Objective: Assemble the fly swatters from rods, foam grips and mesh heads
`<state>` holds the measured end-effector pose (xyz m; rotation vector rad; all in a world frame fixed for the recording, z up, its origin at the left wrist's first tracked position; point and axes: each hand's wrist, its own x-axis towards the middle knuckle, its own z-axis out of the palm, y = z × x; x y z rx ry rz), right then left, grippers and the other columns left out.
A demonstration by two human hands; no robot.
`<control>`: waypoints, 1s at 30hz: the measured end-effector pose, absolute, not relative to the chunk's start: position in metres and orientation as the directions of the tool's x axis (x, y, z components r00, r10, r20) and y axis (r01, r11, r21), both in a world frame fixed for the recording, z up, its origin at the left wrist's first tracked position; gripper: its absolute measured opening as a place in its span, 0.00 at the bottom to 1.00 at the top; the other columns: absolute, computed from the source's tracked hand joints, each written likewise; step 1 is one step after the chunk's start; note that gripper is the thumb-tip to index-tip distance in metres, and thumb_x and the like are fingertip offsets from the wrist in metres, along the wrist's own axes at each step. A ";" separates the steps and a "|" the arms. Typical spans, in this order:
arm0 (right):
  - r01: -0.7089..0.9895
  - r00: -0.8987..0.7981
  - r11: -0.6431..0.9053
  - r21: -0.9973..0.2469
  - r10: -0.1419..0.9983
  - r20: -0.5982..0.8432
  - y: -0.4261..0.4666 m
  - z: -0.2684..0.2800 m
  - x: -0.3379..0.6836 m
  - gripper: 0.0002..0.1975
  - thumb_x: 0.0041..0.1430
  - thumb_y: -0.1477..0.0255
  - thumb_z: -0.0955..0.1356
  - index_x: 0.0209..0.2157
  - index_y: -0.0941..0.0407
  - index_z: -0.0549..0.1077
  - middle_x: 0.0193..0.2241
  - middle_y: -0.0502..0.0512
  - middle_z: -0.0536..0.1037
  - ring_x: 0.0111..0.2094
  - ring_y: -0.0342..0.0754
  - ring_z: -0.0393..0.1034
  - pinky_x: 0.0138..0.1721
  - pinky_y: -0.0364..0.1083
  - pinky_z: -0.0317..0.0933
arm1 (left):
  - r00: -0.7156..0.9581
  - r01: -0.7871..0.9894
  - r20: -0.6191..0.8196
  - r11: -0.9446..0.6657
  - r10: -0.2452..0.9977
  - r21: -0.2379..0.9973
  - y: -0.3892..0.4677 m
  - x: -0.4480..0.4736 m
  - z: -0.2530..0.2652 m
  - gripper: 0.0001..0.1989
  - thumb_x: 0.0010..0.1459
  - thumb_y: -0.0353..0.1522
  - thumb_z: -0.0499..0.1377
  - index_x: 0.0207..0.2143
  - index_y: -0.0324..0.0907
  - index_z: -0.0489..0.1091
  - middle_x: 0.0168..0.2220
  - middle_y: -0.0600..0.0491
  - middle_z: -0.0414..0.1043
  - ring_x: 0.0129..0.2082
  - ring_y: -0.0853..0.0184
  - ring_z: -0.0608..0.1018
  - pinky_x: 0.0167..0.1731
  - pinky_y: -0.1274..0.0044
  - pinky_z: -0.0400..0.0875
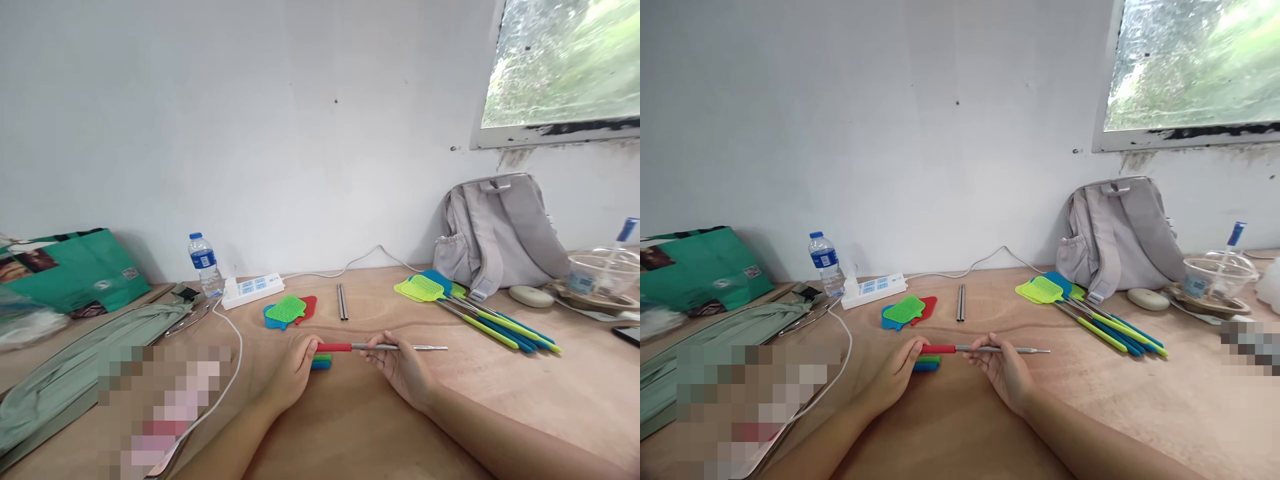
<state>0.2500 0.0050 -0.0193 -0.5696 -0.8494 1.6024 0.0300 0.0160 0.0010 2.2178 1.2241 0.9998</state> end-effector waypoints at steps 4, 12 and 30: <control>-0.590 -0.217 -0.050 -0.806 0.971 0.099 0.003 -0.018 0.249 0.14 0.50 0.61 0.67 0.24 0.57 0.75 0.26 0.54 0.75 0.32 0.49 0.70 0.38 0.47 0.57 | 0.318 0.575 0.381 -0.496 0.868 0.651 0.012 0.036 0.002 0.17 0.63 0.38 0.39 0.33 0.44 0.63 0.29 0.54 0.66 0.32 0.66 0.70 0.35 0.75 0.64; -0.517 -0.337 -0.066 -0.853 0.932 0.132 0.000 -0.016 0.246 0.16 0.52 0.59 0.64 0.36 0.54 0.73 0.32 0.54 0.75 0.33 0.48 0.67 0.32 0.45 0.56 | 0.598 0.594 0.381 -0.709 0.705 0.381 -0.002 0.043 0.012 0.12 0.63 0.36 0.42 0.37 0.43 0.63 0.33 0.52 0.68 0.34 0.64 0.67 0.40 0.70 0.60; -0.273 -0.181 0.013 -0.962 0.981 0.065 -0.021 -0.028 0.238 0.25 0.52 0.51 0.60 0.22 0.57 0.74 0.26 0.55 0.74 0.38 0.54 0.63 0.46 0.50 0.50 | 0.596 0.560 0.472 -0.757 0.650 0.335 -0.039 0.075 0.012 0.10 0.63 0.32 0.43 0.36 0.43 0.63 0.35 0.50 0.70 0.36 0.64 0.69 0.43 0.69 0.63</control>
